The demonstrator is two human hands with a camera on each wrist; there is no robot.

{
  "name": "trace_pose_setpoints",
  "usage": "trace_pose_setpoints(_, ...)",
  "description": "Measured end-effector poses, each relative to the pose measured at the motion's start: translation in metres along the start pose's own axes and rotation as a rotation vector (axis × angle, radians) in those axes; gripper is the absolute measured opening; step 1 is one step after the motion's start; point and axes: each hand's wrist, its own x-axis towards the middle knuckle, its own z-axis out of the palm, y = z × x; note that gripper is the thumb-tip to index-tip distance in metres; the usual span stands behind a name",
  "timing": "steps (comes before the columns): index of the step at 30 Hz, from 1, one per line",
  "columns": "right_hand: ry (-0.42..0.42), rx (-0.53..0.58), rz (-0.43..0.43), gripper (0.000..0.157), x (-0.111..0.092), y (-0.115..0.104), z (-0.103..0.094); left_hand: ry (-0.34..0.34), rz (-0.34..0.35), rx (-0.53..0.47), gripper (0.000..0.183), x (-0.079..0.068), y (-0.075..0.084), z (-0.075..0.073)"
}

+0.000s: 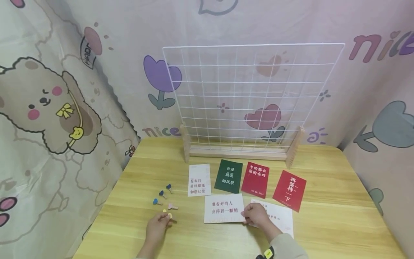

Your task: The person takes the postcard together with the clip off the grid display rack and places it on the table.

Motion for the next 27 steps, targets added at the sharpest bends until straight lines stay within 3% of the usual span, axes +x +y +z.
trace_pose_setpoints(8,-0.007,-0.049,-0.025,0.007,-0.003,-0.003,0.003,-0.067,0.045,0.041,0.025,0.0,-0.001,0.01)
trace_pose_setpoints(27,0.025,-0.223,0.064,0.014,-0.002,-0.01,0.011,-0.099,0.04,0.144,0.019,0.009,0.001,0.016)
